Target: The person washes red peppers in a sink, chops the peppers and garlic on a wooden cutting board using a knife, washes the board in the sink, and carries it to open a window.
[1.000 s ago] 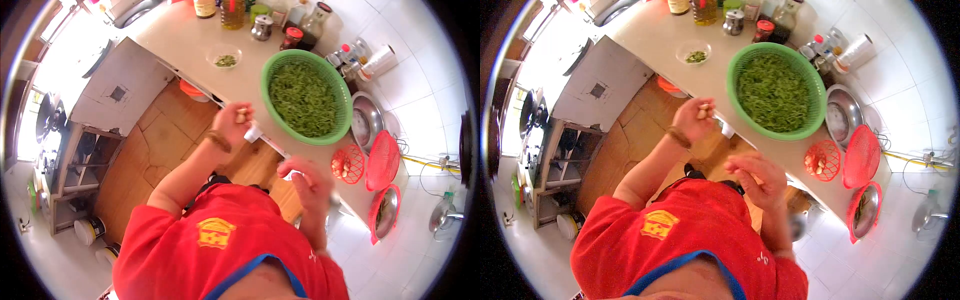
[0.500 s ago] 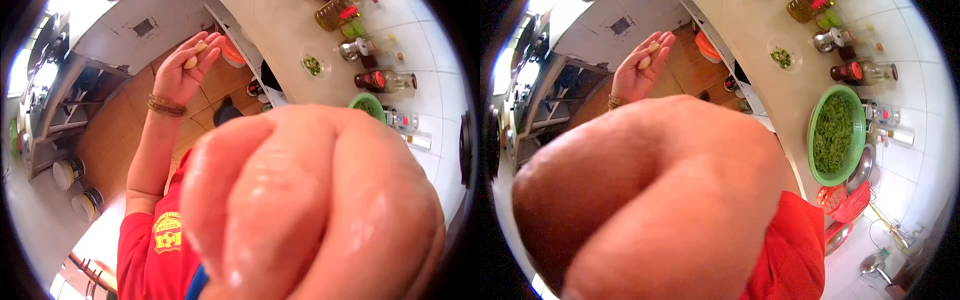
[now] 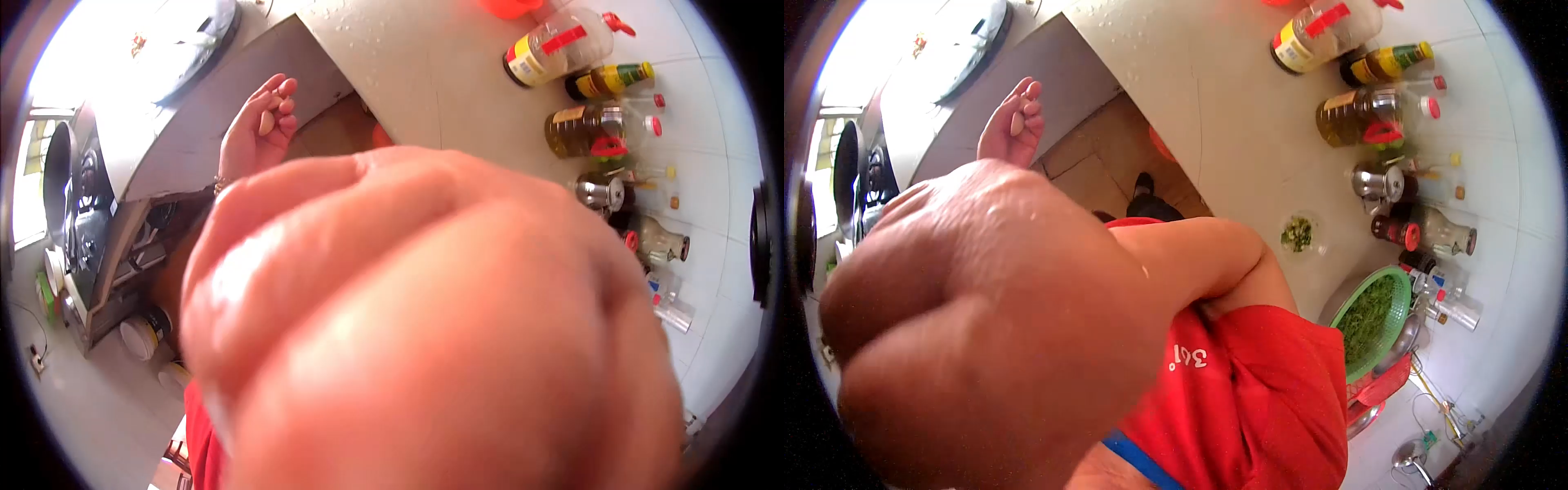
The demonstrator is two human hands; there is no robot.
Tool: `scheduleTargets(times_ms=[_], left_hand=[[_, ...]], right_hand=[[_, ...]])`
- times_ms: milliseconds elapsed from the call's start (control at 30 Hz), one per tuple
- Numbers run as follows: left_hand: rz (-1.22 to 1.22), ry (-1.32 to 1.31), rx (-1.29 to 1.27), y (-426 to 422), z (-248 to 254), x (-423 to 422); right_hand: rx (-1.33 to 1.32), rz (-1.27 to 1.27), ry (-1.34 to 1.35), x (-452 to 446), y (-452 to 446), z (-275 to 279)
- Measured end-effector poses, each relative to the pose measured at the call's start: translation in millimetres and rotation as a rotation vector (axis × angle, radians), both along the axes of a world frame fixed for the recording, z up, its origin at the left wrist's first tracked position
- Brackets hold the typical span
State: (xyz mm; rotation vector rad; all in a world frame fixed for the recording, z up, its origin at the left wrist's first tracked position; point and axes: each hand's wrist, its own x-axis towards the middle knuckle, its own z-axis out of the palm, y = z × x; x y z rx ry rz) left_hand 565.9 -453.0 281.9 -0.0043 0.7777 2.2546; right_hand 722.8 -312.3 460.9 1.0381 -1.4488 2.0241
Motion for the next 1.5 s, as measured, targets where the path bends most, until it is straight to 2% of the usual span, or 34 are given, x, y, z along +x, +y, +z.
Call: scheduleTargets(times_ms=[67, 133, 167, 200, 300, 367, 400, 467, 500, 533, 567, 600, 633, 667, 733, 767, 800, 867, 933, 967, 1067, 1100, 1133, 1200, 1233, 1267, 1300, 1333, 1400, 1467, 1500], left_hand=[[0.068, -0.060, -0.077, 14, -8, -37], [-0.124, -0.061, 0.093, 17, -28, -90], [-0.029, -0.049, -0.022, 30, -22, -108], [-0.008, -0.084, -0.026, 41, -19, -131], [-0.100, -0.116, 0.079, 74, -28, -214], [-0.019, -0.123, -0.116, 107, -19, -256], [-0.072, -0.093, -0.101, 117, -22, -286], [-0.066, -0.096, -0.046, 144, -27, -341], [-0.032, -0.162, -0.054, 155, -22, -362], [-0.038, -0.087, -0.034, 163, -37, -391], [-0.119, -0.120, 0.065, 167, -64, -426], [-0.197, -0.150, 0.165, 169, -65, -453], [-0.072, -0.092, -0.024, 169, -68, -474], [-0.115, -0.088, 0.006, 165, -94, -509], [0.043, -0.170, -0.093, 152, -88, -555], [0.097, -0.099, -0.078, 142, -116, -595], [0.053, -0.011, 0.080, 123, -153, -640], [0.178, 0.149, 0.037, 105, -142, -677], [0.261, 0.138, -0.116, 92, -165, -725], [0.386, 0.176, -0.388, 99, -115, -708], [0.449, 0.169, -0.364, 109, -115, -715], [0.503, 0.222, -0.493, 116, -94, -694], [0.505, 0.168, -0.184, 119, -108, -690], [0.345, 0.251, 0.089, 136, -145, -656], [0.236, 0.103, 0.068, 158, -153, -638], [0.155, -0.175, 0.026, 178, -134, -614], [0.177, -0.401, 0.011, 200, -104, -597], [0.219, -0.483, -0.025, 221, -78, -592], [0.074, -0.233, 0.195, 249, -89, -598], [0.064, -0.188, 0.291, 269, -94, -601], [0.051, -0.151, 0.374, 279, -96, -604]], right_hand=[[0.045, -0.065, -0.044, -28, 11, 1], [0.106, -0.184, -0.145, -60, 22, -5], [0.144, -0.274, -0.242, -72, 28, -14], [0.177, -0.362, -0.349, -86, 33, -25], [0.189, -0.545, -0.607, -119, 50, -71], [0.238, -0.650, -0.723, -143, 65, -91], [0.241, -0.656, -0.702, -157, 72, -99], [0.355, -0.782, -0.822, -198, 91, -115], [0.359, -0.788, -0.806, -224, 100, -122], [0.241, -0.735, -0.937, -249, 108, -129], [0.123, -0.675, -1.065, -274, 116, -135], [0.132, -0.669, -1.058, -300, 122, -140], [0.136, -0.659, -1.077, -329, 129, -144], [0.139, -0.642, -1.099, -351, 135, -148], [0.160, -0.613, -1.097, -398, 145, -151], [0.144, -0.607, -1.124, -417, 149, -153], [0.128, -0.605, -1.151, -436, 153, -155], [0.117, -0.589, -1.162, -464, 155, -161], [0.124, -0.572, -1.209, -478, 155, -171], [0.088, -0.541, -1.225, -487, 153, -174], [0.146, -0.493, -1.221, -511, 148, -182], [0.147, -0.496, -1.227, -519, 149, -183], [0.113, -0.483, -1.237, -527, 150, -185], [0.070, -0.489, -1.229, -546, 158, -197], [0.040, -0.511, -1.217, -558, 161, -202], [0.017, -0.529, -1.206, -572, 165, -207], [-0.005, -0.554, -1.245, -591, 171, -216], [-0.028, -0.581, -1.284, -610, 178, -228], [0.061, -0.698, -1.198, -647, 193, -248], [0.359, -0.906, -0.764, -681, 208, -274], [0.387, -1.030, -0.681, -692, 201, -267]])
